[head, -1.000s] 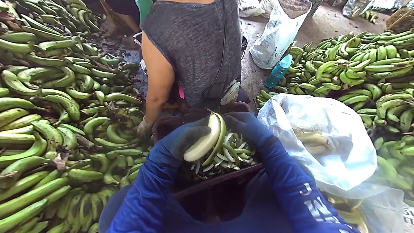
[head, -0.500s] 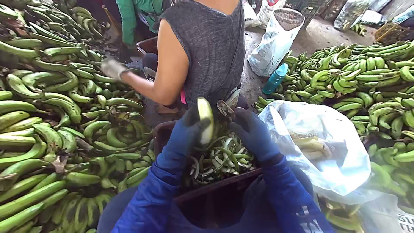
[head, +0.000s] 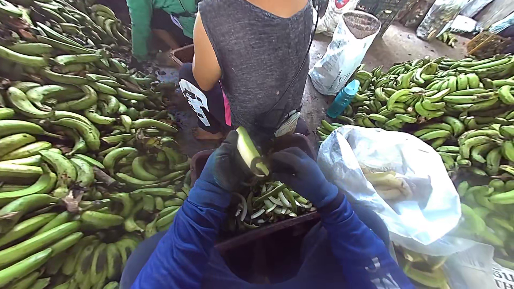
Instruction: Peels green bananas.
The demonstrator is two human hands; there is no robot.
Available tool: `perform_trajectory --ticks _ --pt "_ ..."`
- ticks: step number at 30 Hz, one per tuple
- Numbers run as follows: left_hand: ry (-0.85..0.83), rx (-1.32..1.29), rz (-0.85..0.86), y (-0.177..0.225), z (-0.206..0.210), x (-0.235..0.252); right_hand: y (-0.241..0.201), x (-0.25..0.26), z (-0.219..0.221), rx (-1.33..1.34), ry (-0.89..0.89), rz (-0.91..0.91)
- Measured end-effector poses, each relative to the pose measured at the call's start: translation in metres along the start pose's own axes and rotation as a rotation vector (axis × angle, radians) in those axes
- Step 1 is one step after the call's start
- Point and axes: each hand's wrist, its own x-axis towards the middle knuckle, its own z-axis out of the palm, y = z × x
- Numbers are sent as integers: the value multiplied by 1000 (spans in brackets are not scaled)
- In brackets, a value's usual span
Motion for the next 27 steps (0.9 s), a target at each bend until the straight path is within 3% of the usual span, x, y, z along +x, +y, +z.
perform_trajectory --ticks 4,8,11,15,19,27 --pt "-78 234 -91 0 13 -6 -2 4 5 23 23 79" --pt "-253 441 -45 2 11 -14 14 18 -4 143 -43 504" --pt "-348 364 -16 4 10 -13 40 21 -8 96 -77 706" --pt "-187 114 34 8 0 -5 24 12 -15 88 39 499" --pt "-93 2 89 14 -10 -1 2 0 -27 145 -59 239" --pt "-124 121 9 14 -3 -4 -11 -2 -24 212 -153 155"
